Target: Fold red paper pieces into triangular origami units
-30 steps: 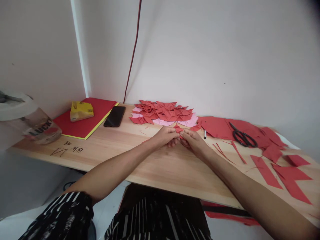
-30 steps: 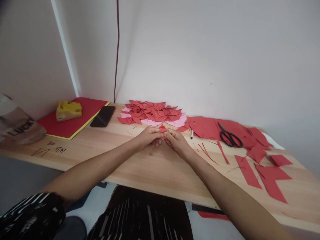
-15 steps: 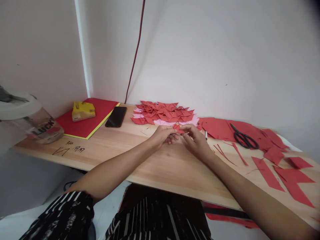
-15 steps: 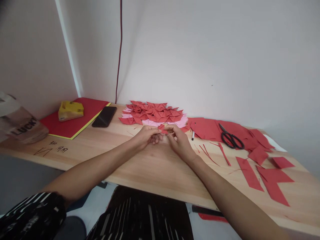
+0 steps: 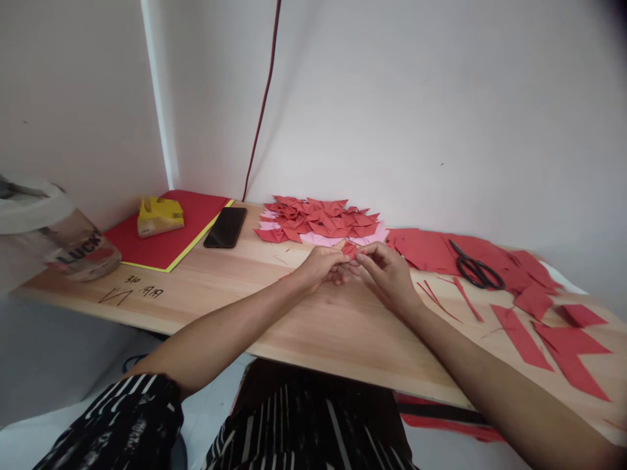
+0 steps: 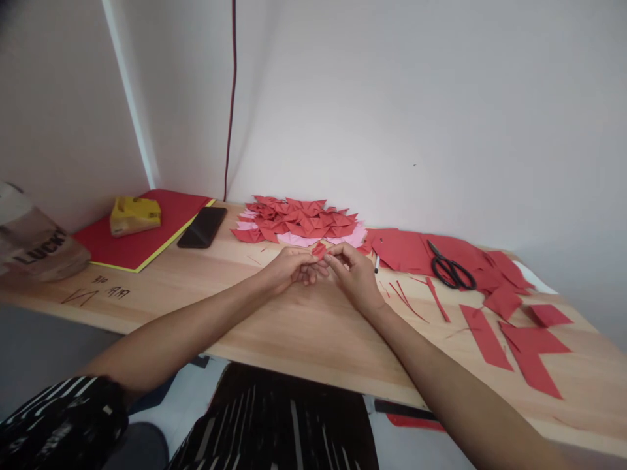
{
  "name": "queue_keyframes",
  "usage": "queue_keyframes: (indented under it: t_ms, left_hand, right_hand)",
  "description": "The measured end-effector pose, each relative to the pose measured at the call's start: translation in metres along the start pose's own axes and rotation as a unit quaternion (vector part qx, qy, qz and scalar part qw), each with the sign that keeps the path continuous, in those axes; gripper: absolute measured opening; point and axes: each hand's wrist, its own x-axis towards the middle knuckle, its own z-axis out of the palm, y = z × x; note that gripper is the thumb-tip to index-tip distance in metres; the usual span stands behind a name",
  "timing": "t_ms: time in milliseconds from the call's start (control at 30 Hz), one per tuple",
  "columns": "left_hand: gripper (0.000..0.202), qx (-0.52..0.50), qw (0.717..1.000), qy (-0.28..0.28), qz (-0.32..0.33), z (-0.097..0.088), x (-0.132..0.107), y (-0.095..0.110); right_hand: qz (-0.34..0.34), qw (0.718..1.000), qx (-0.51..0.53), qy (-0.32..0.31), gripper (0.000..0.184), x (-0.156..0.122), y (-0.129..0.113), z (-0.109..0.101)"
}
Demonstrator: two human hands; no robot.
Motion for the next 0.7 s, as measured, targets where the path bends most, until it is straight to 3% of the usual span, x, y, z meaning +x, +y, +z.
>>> queue_keyframes:
  t_ms: [267,700]
  left_hand:
    - [0.019,0.017,1.000,-0.001,-0.009,0.0022,0.0000,-0.0003]
    - [0.020,0.121,0.992,0.005,0.024,0.0078,-0.0012,-0.0010]
  right_hand:
    - [0.065,0.997,0.047,-0.010,0.018,0.0010,0.0019,0.0022]
    - [0.085,0.995,0.034,-0.029,0.016,0.0034,-0.0046,0.0022]
